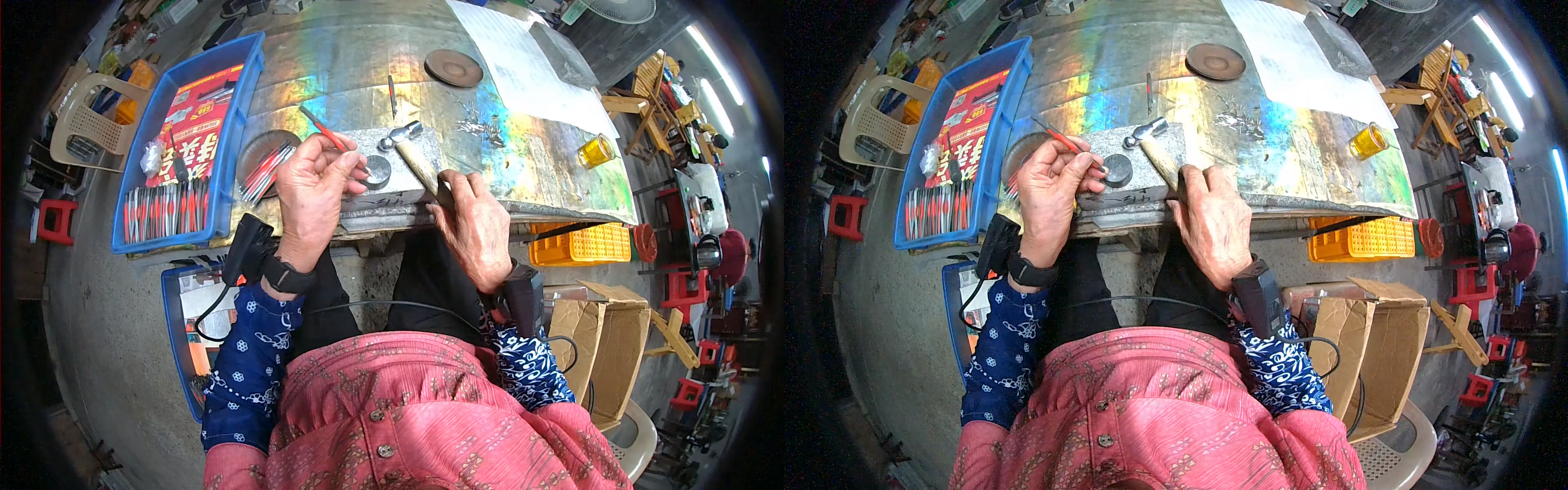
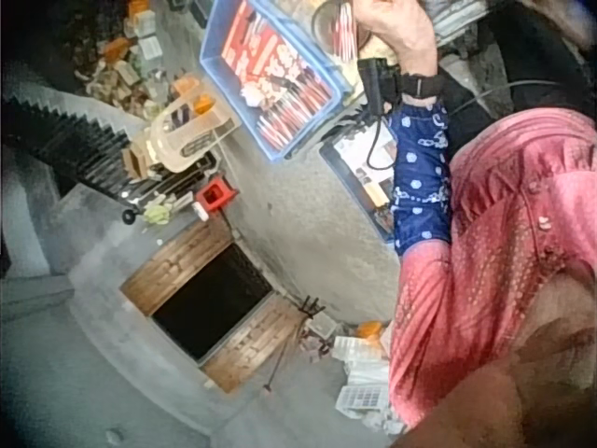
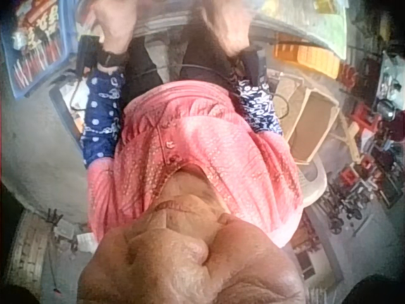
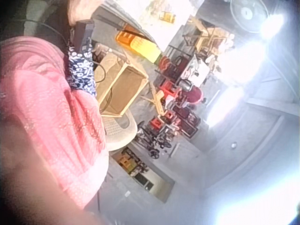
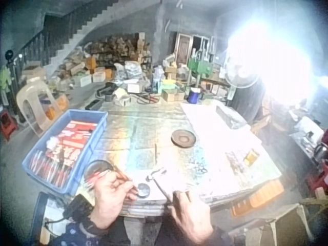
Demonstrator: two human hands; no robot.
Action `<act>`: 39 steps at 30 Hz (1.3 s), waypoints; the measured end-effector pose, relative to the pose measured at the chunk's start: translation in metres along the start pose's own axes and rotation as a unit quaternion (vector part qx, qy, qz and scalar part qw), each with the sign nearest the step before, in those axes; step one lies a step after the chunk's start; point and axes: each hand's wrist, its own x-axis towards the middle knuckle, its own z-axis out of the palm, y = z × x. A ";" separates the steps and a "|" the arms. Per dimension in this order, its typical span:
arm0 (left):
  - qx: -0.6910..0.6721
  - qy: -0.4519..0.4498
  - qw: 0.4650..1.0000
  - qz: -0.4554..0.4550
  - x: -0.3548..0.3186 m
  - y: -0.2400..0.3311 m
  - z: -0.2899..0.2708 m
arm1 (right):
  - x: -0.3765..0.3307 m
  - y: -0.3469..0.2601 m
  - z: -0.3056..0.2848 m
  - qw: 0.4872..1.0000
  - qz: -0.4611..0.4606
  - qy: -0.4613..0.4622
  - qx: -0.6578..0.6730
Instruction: The person repeatedly picks up small metal pins, places them on a metal block, and strikes them with a hammer to shape the ends. The person uses tweezers to hold the pins and a hammer to strike them. The shaped pins are placed on the table.
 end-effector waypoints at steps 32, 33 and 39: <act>0.333 0.003 0.920 0.206 -0.007 0.001 0.018 | 0.007 -0.015 -0.051 0.979 -0.006 0.114 0.166; 0.335 0.003 0.921 0.198 -0.007 0.001 0.018 | 0.007 -0.021 -0.059 0.968 0.002 0.128 0.217; 0.335 0.012 0.920 0.202 -0.008 -0.001 0.019 | 0.006 -0.040 -0.098 0.978 -0.082 0.091 0.172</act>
